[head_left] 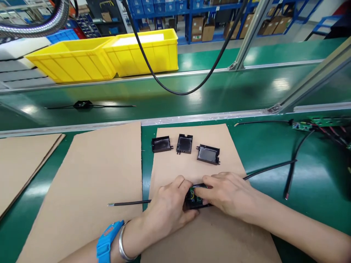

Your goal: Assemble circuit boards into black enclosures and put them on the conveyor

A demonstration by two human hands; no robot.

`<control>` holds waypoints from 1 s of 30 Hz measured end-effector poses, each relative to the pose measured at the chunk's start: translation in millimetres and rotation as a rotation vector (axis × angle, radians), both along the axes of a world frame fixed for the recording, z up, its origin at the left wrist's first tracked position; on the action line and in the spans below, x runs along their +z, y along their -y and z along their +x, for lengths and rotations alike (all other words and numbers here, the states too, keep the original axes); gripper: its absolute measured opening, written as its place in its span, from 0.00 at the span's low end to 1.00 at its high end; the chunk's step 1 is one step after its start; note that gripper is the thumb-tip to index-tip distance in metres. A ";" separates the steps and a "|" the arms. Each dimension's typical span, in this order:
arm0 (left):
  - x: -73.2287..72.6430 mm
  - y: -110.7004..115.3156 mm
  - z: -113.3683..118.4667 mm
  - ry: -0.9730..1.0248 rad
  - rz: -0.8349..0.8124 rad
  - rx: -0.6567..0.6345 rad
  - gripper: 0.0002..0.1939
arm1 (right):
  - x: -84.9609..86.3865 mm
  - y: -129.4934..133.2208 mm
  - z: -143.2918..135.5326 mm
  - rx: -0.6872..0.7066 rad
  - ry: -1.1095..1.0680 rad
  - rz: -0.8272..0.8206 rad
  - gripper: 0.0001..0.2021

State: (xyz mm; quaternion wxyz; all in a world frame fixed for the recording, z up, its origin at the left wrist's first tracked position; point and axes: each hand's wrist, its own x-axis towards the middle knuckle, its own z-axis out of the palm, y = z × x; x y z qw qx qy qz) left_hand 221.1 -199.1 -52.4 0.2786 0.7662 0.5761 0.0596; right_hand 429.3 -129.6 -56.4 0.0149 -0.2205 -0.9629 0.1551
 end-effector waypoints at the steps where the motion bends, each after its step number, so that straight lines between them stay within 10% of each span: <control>1: 0.2 0.1 -0.5 -0.002 -0.001 -0.003 0.23 | 1.1 -0.5 -0.7 0.001 -0.005 -0.008 0.05; 16: 8.0 -2.4 -14.9 0.137 -0.126 0.030 0.31 | -0.5 7.8 -15.8 -0.134 -0.063 -0.093 0.06; 19: 16.2 -2.1 -21.7 0.102 -0.178 0.043 0.12 | -2.7 7.3 -14.7 -0.147 -0.084 -0.139 0.07; 30: 1.2 15.0 -2.4 -0.269 0.384 -0.132 0.11 | -4.4 8.1 -14.8 -0.161 -0.149 -0.162 0.06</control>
